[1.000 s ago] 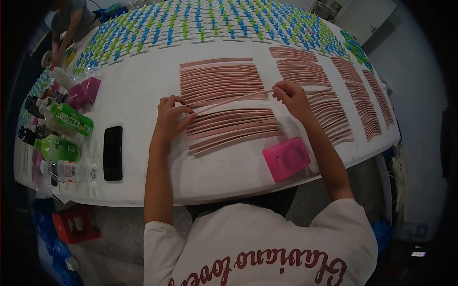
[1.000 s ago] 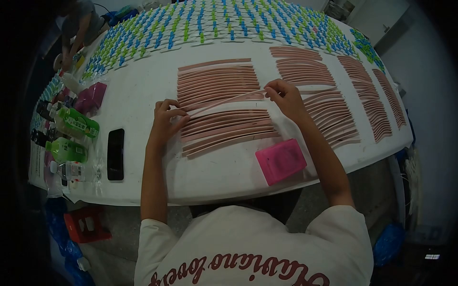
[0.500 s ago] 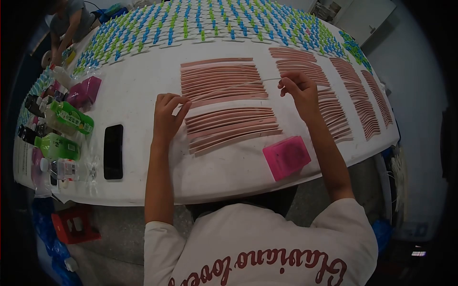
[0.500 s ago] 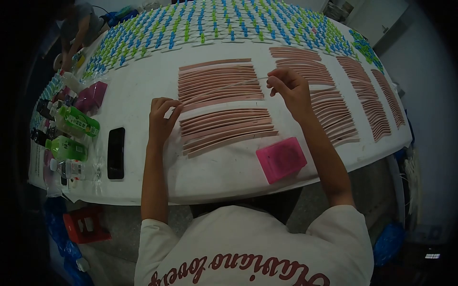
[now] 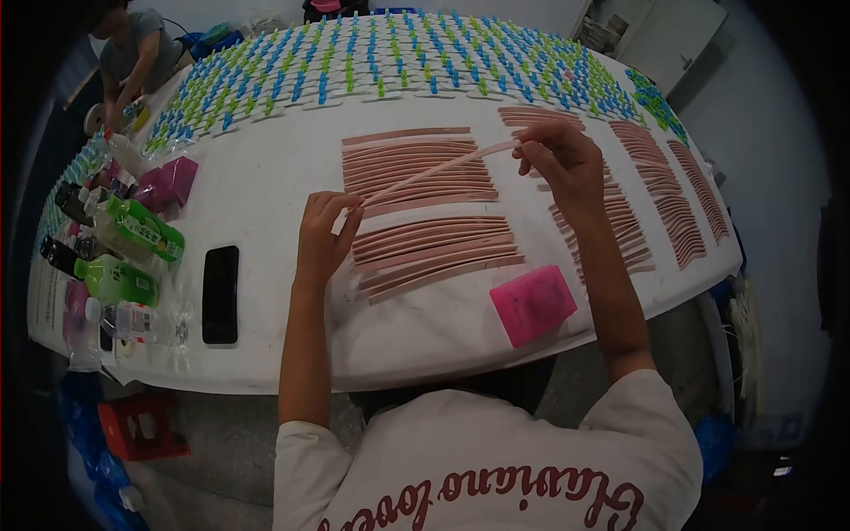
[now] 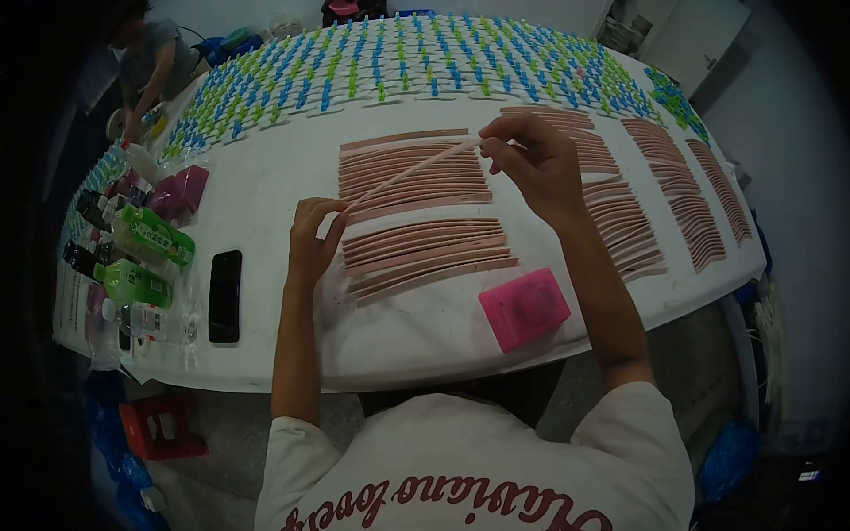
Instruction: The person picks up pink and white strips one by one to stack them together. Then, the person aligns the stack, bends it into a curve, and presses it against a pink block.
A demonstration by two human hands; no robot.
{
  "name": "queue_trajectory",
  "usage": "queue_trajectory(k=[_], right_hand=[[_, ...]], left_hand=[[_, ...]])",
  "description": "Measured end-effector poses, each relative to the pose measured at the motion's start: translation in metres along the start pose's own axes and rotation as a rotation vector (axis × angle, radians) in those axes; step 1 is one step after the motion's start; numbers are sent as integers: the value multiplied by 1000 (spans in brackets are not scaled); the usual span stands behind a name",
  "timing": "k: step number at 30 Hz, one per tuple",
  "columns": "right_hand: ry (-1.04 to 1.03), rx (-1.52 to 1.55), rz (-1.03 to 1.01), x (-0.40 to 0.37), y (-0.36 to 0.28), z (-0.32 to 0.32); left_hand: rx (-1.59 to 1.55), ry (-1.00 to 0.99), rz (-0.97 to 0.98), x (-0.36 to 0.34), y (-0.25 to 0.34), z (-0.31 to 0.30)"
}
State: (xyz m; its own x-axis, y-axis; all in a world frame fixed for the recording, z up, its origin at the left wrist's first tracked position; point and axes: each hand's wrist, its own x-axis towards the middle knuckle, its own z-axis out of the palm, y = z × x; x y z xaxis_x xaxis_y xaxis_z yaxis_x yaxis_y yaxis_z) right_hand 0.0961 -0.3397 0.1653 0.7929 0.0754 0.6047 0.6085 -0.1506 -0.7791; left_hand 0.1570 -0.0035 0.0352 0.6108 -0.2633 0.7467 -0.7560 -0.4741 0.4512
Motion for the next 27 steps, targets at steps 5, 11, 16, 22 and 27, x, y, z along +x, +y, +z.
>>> queue_trajectory(k=[5,11,16,22,27], right_hand=[[27,-57,106,-3,9,-9],[15,-123,164,-6,11,-18],[8,-96,150,0,-2,-12],[-193,84,-58,27,-33,29],[-384,-134,-123,28,-33,55]], left_hand=[[-5,-7,5,-1,-3,0],[-6,-9,-29,-1,-1,0],[17,-48,-22,-2,1,4],[-195,-118,-189,-4,11,6],[-512,-134,-306,-11,7,9]])
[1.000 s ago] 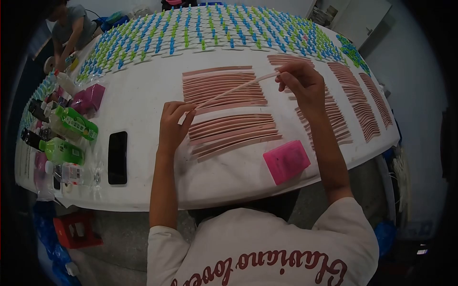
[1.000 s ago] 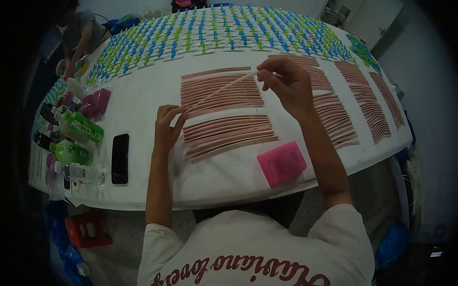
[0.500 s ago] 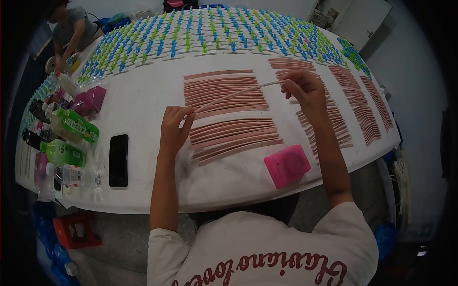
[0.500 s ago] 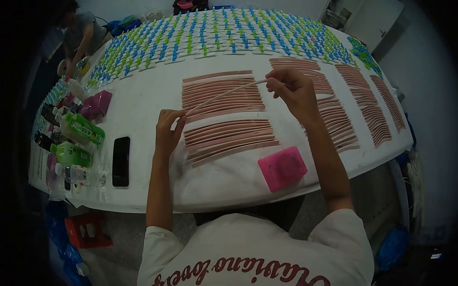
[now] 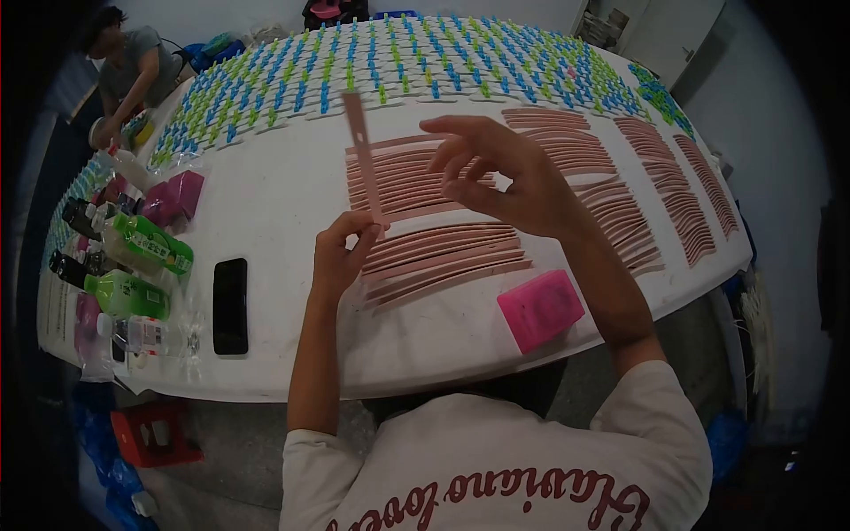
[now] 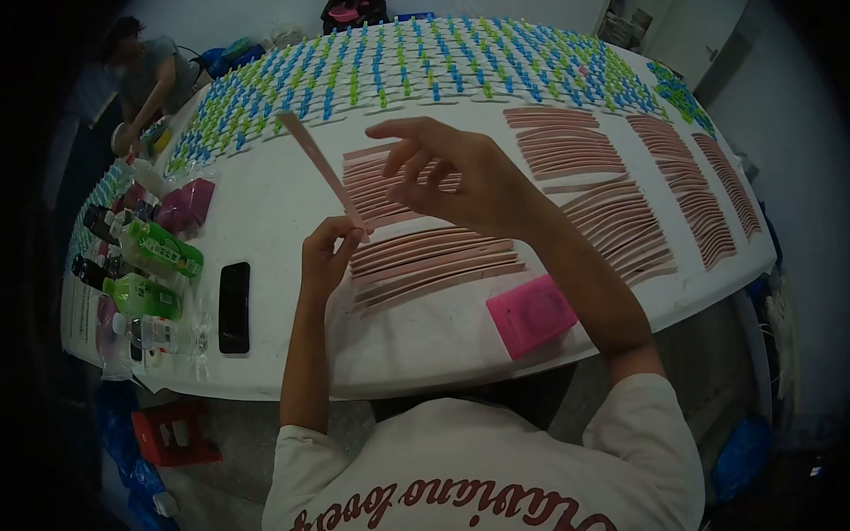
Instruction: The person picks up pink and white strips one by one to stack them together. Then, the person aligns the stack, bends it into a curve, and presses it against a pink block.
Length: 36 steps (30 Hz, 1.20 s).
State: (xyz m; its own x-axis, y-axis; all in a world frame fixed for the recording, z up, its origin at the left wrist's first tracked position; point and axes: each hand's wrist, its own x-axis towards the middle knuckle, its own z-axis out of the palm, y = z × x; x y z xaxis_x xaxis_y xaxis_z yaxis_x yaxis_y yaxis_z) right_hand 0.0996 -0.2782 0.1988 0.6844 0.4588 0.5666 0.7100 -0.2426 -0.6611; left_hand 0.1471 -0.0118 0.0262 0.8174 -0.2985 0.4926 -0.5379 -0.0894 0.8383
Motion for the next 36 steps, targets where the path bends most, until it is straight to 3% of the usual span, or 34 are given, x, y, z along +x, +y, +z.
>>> queue_trajectory(k=[1,4,7,11,13,20,26,36], right_hand=[[-2,3,-6,0,2,2],[-171,-127,252,-5,14,2],[-259,-236,193,-13,23,3],[-310,-304,261,-20,27,10],[-328,-334,225,-25,34,14],[-334,-281,246,-24,32,22],[-326,-386,120,-29,47,31],[-289,-343,144,-36,46,37]], left_hand=[[-158,6,-32,-2,-3,1],[-301,-53,-76,-1,10,1],[-389,-10,-83,-4,3,9],[-401,-64,-162,-4,15,10],[-512,-80,-74,-4,14,13],[-483,-96,-77,-8,20,15],[-595,-105,-49,-8,23,18],[-535,-125,-138,-9,23,21]])
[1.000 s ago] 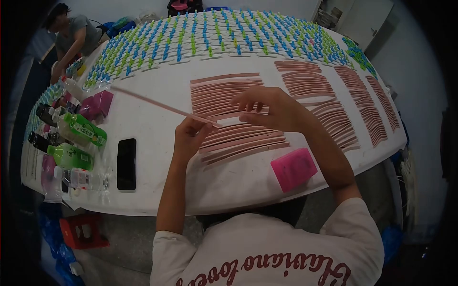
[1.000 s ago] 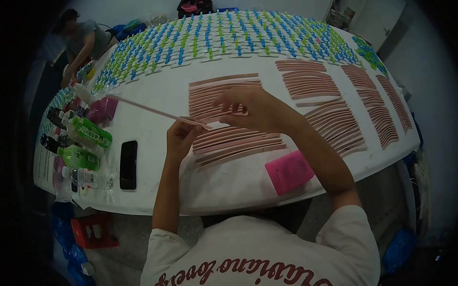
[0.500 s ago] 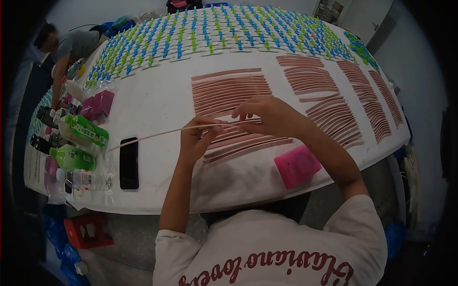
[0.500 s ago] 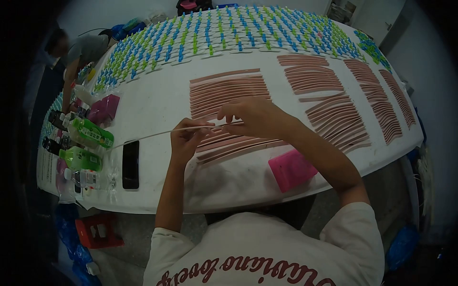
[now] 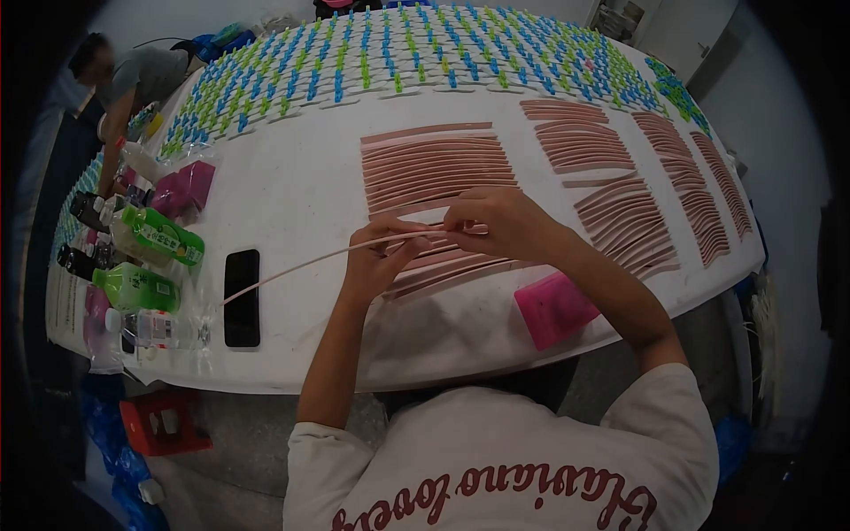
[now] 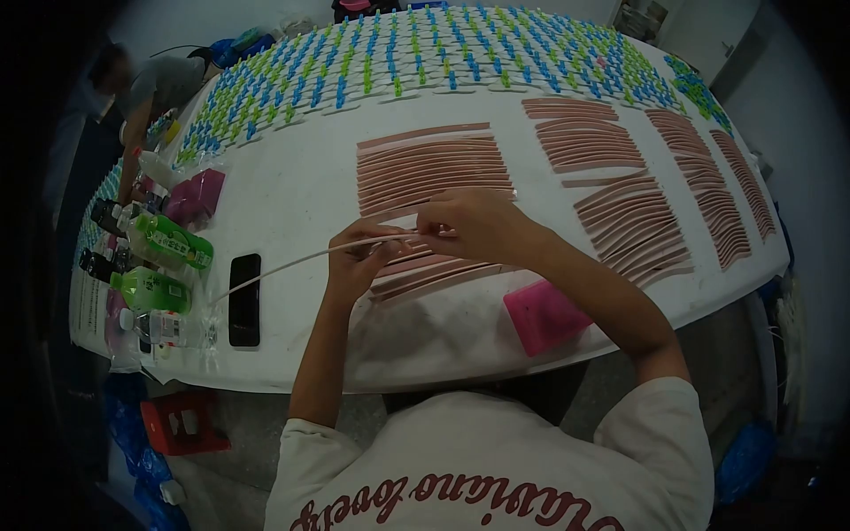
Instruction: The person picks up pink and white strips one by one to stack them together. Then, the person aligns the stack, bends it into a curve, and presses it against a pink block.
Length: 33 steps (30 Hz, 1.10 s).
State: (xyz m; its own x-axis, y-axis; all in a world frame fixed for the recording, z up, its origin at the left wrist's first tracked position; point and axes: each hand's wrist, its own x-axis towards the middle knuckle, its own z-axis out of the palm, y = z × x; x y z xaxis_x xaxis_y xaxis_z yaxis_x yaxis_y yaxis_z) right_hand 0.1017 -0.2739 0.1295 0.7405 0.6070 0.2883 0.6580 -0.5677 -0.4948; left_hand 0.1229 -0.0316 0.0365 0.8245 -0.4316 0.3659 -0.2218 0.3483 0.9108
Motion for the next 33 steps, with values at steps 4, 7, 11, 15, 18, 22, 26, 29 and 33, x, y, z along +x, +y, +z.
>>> queue_trajectory(k=[4,7,11,15,18,22,26,29,33], right_hand=[[45,-71,-2,-5,11,-6],[111,-136,37,-17,31,-17],[102,-102,176,-41,55,-36],[130,-56,358,-60,70,-44],[134,-60,390,-68,82,-42],[98,-67,409,-70,95,-34],[96,-91,392,-75,111,-20],[115,-74,388,-76,117,-14],[111,-61,440,-78,121,-8]], left_hand=[[-5,83,2,-1,7,-3],[36,201,78,0,10,-15],[160,338,131,3,14,-33],[139,325,136,4,14,-39],[243,312,68,6,10,-39],[852,241,-13,7,11,-40],[980,178,-59,5,5,-47],[1018,162,-176,3,3,-50],[997,168,-246,3,7,-45]])
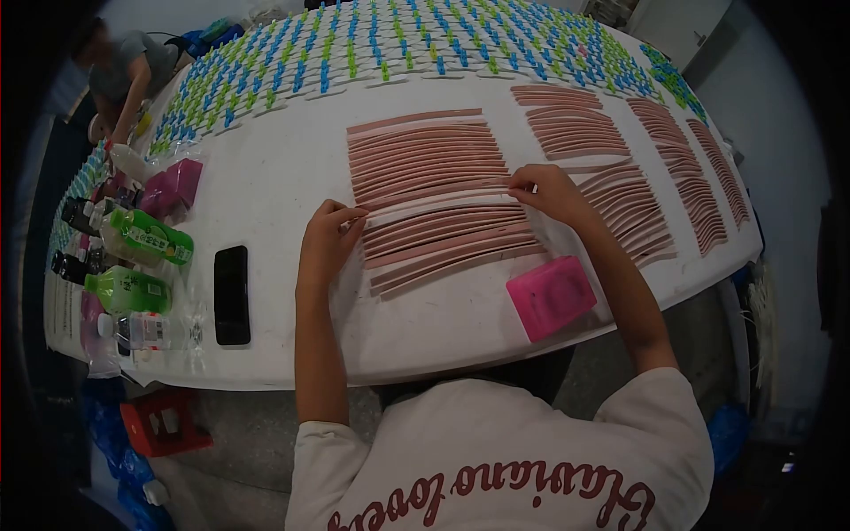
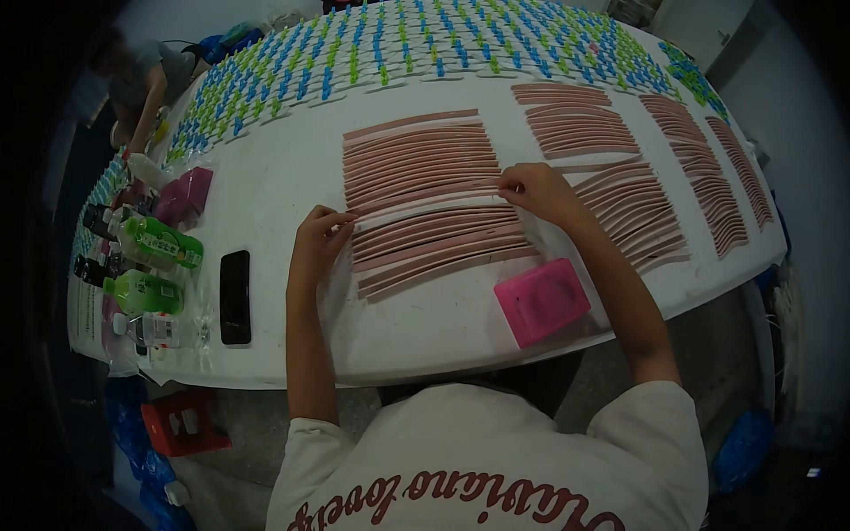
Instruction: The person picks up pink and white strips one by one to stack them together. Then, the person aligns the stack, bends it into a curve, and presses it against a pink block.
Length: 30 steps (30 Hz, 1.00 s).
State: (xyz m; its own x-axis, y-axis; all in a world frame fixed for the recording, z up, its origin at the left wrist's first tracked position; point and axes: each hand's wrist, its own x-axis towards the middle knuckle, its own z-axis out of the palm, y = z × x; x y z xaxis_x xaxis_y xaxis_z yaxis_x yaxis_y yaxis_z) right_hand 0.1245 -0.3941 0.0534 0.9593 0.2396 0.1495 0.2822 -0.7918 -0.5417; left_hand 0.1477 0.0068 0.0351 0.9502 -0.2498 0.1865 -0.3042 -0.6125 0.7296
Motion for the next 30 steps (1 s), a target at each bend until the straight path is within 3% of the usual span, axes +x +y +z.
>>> queue_trajectory(k=[20,30], right_hand=[[-71,96,-4,-5,16,5],[-92,119,49,-6,15,3]], left_hand=[[-19,-47,-94,1,3,-3],[-31,8,19,2,-10,-2]])
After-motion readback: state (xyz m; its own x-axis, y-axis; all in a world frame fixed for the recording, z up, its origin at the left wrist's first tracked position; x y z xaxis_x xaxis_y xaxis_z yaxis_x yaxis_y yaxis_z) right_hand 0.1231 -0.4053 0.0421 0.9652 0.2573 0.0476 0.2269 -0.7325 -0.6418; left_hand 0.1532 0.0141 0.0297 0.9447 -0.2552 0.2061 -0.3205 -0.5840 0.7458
